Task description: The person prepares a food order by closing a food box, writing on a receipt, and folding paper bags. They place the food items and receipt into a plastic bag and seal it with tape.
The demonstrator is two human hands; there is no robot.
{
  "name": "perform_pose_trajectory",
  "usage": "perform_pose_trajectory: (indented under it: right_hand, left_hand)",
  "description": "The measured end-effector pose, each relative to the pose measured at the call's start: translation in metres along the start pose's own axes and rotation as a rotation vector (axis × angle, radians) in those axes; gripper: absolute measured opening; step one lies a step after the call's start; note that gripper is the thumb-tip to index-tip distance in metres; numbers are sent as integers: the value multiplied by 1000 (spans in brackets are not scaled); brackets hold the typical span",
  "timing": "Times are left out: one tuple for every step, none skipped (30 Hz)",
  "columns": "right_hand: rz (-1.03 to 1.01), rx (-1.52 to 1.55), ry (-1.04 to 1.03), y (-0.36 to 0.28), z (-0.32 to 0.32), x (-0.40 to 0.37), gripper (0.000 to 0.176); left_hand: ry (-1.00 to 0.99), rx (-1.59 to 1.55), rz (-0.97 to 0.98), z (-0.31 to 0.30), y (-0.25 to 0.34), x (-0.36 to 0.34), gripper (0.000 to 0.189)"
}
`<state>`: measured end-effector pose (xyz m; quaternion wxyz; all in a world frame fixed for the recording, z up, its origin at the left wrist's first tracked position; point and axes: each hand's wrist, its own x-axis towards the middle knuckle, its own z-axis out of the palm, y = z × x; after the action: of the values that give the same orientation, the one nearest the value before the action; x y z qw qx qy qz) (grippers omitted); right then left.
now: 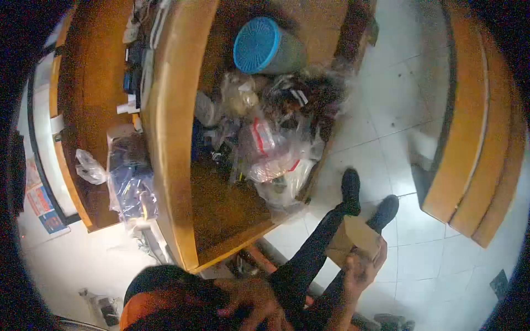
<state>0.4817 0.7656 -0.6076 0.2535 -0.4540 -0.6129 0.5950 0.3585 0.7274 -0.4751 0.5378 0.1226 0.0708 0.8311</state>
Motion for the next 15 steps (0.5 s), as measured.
perform_pose_trajectory:
  right_hand:
    - [3, -8, -17, -14, -10, 1, 27]
    - [-7, 6, -43, -25, -21, 0, 30]
    - [-30, 3, -28, -37, -30, 0, 30]
    - [-22, 29, -33, -52, -39, -1, 28]
    - [-14, 55, -39, -66, -48, -4, 27]
    - [-36, 48, -25, -79, -57, -9, 27]
    - [-50, 56, -30, -91, -65, -14, 24]
    - [-68, 66, -33, -104, -73, -20, 22]
    - [-104, 55, -18, -120, -81, -26, 22]
    - [-97, 59, -42, -135, -90, -33, 20]
    - [-88, 61, -65, -150, -98, -42, 19]
    - [-72, 139, -59, -161, -104, -53, 19]
    - [-100, 128, -44, -171, -111, -63, 19]
    - [-71, 115, -43, -185, -120, -75, 19]
    - [-32, 102, -41, -200, -129, -92, 20]
  left_hand:
    - [-66, 44, -18, 8, 5, 8, 63]
    - [-132, 88, -34, 21, -1, 9, 61]
    - [-199, 133, -45, 36, -2, 8, 60]
    - [-265, 178, -53, 51, 4, 7, 58]
    - [-331, 222, -60, 70, 13, 5, 57]
    - [-398, 264, -64, 89, 18, 2, 55]
    - [-466, 307, -60, 106, 21, 4, 54]
    - [-540, 351, -55, 125, 29, 3, 52]
    - [-616, 396, -46, 145, 39, 2, 51]
    - [-695, 443, -34, 164, 48, 3, 49]
    - [-773, 488, -21, 183, 57, 4, 48]
    - [-849, 534, -8, 203, 69, 6, 46]
    - [-918, 577, 5, 222, 84, 5, 45]
    - [-976, 619, 23, 245, 119, 7, 44]
    - [-1027, 657, 39, 280, 164, -31, 42]
